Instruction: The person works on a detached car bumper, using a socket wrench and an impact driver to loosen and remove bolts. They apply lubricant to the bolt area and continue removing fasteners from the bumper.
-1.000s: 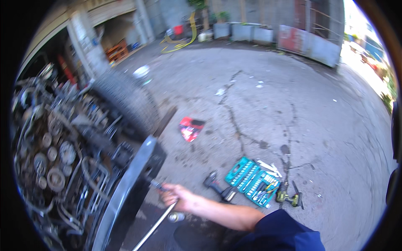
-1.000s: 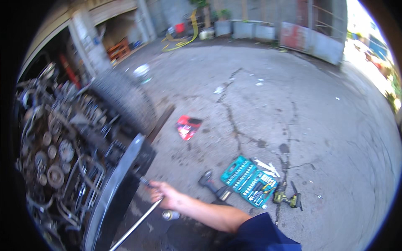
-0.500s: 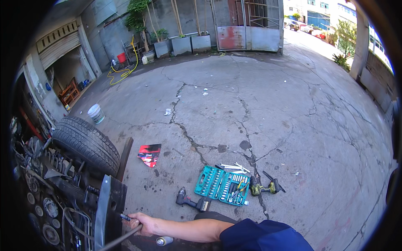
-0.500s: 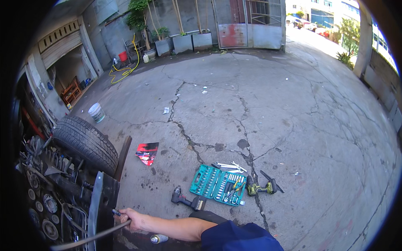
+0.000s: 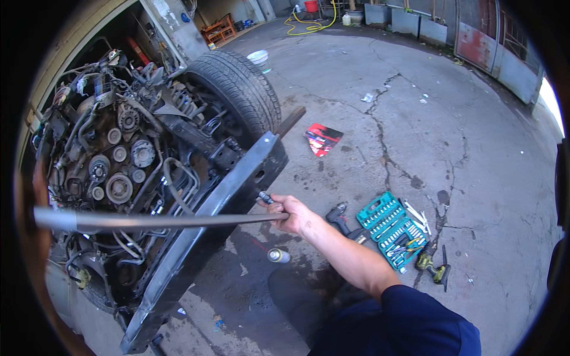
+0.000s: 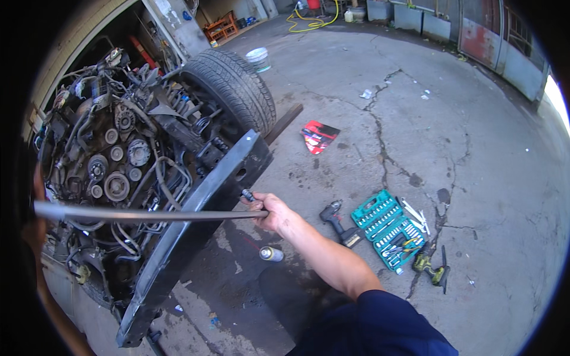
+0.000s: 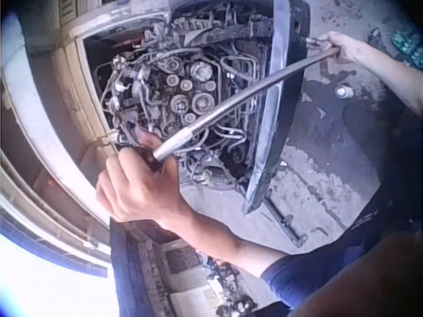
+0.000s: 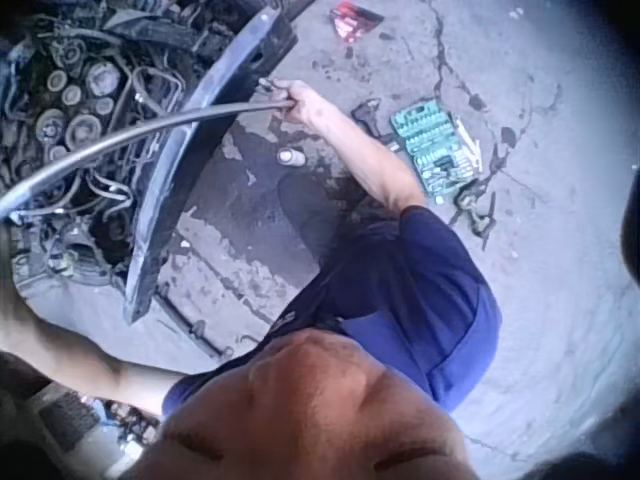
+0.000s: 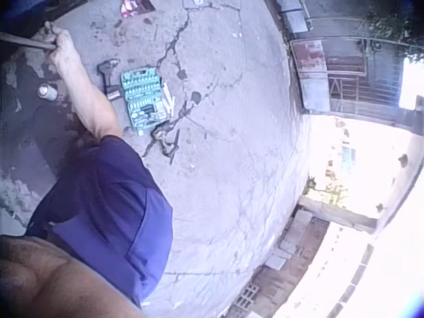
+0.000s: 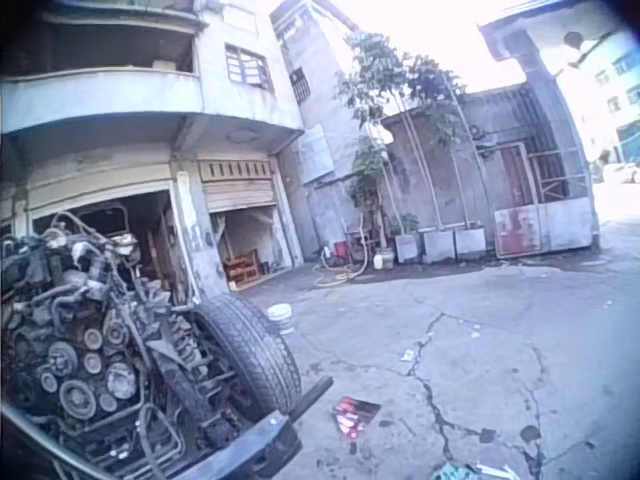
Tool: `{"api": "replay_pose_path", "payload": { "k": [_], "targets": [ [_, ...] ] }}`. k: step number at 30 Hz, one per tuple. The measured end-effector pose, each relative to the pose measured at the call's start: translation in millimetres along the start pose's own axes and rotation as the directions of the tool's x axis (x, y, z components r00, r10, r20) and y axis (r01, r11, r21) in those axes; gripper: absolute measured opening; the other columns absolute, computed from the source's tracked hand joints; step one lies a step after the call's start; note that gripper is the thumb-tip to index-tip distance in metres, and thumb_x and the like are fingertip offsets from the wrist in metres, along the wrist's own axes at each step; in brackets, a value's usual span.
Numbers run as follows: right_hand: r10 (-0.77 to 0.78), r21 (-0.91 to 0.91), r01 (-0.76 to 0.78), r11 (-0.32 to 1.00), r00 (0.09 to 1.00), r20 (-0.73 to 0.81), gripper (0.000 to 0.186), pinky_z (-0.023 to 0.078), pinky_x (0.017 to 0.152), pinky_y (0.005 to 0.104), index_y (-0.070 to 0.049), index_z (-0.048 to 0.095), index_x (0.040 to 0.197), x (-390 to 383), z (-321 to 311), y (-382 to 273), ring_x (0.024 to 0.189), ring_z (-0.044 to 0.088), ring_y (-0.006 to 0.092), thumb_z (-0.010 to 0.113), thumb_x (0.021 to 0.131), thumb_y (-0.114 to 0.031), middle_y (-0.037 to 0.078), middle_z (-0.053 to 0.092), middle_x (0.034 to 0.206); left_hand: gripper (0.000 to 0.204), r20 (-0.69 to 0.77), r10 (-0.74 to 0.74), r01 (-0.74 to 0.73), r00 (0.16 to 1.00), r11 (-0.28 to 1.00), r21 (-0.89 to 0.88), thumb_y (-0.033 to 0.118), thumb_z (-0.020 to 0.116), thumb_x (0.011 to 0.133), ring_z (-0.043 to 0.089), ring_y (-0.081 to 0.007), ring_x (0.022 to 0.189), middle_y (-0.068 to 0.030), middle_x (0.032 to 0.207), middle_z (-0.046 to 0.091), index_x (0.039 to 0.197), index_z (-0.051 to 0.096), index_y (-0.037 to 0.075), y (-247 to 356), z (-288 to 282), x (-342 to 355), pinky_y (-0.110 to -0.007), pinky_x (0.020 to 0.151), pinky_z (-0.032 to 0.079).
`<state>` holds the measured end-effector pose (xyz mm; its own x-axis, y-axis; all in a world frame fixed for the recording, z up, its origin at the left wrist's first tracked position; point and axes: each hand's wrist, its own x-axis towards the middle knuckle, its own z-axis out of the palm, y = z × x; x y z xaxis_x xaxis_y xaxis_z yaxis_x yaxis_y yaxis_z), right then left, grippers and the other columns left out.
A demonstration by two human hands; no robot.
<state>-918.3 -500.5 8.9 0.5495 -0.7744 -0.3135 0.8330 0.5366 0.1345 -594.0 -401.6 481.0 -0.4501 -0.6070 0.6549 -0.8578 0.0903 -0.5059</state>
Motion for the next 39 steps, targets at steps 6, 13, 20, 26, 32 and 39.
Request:
{"api": "replay_pose_path", "payload": {
  "k": [6,13,20,26,32,39],
  "targets": [
    [-0.025,-0.040,0.025,0.999,1.000,0.003,0.036,0.034,0.042,0.0180,0.010,0.055,0.115,-1.3,0.3,2.6,0.048,0.039,0.0026,0.044,0.107,-0.024,-0.007,0.037,0.060,0.055,-0.017,-0.032,0.035,0.999,0.956,0.292,0.012,0.072,0.092,0.067,-0.0144,0.111,-0.0135,0.125,0.068,0.144,0.053,0.009,-46.0,5.7,-70.8,-0.026,0.093,0.052],
    [-0.199,-0.349,0.177,0.920,0.980,-0.028,0.033,0.029,0.043,0.0185,0.006,0.056,0.110,-7.8,2.2,7.4,0.047,0.033,0.0028,0.047,0.107,-0.025,-0.007,0.037,0.061,0.019,-0.143,-0.070,0.128,0.987,0.880,0.458,0.005,0.078,0.080,0.067,-0.0286,0.077,-0.0149,0.073,0.064,0.071,0.062,0.000,41.9,-9.4,-203.5,-0.044,0.069,0.052],
    [-0.587,-0.873,0.338,0.351,0.806,0.076,0.031,0.027,0.048,0.0257,0.003,0.066,0.104,-13.4,4.2,22.6,0.053,0.033,0.0053,0.060,0.102,-0.028,-0.007,0.040,0.063,0.015,0.319,-0.632,0.696,0.707,0.701,-0.154,0.008,0.077,0.061,0.060,-0.0326,0.063,-0.0131,0.064,0.061,0.066,0.064,0.003,201.3,195.7,-492.6,-0.046,0.065,0.047],
    [-0.659,-0.941,0.214,-0.262,0.673,0.337,0.035,0.031,0.047,0.0264,0.004,0.066,0.113,-8.0,0.6,22.5,0.054,0.037,0.0044,0.058,0.104,-0.029,-0.006,0.044,0.063,0.029,0.943,-0.203,0.901,0.265,0.401,-0.167,0.022,0.070,0.082,0.067,-0.0443,0.098,-0.0251,0.095,0.070,0.102,0.066,0.001,373.3,397.6,-574.4,-0.051,0.087,0.051],
    [-0.497,-0.994,0.071,-0.078,0.862,0.101,0.036,0.056,0.069,0.0307,0.005,0.063,0.108,-18.1,19.1,-1.2,0.083,0.071,0.0193,0.054,0.105,-0.030,0.009,0.067,0.084,0.029,0.957,-0.115,0.897,0.265,0.394,-0.201,0.031,0.073,0.085,0.069,-0.0423,0.091,-0.0218,0.089,0.072,0.099,0.069,0.006,352.9,388.0,-583.1,-0.050,0.081,0.052],
    [-0.494,-0.976,0.125,0.179,0.869,0.021,0.028,0.031,0.048,0.0268,0.003,0.063,0.101,-16.7,24.3,8.2,0.052,0.036,0.0068,0.054,0.104,-0.024,-0.003,0.047,0.067,0.027,0.835,-0.414,0.869,0.362,0.474,-0.142,0.025,0.082,0.075,0.069,-0.0424,0.077,-0.0247,0.077,0.069,0.085,0.072,0.002,254.2,300.2,-560.3,-0.048,0.068,0.053]
  ]
}}
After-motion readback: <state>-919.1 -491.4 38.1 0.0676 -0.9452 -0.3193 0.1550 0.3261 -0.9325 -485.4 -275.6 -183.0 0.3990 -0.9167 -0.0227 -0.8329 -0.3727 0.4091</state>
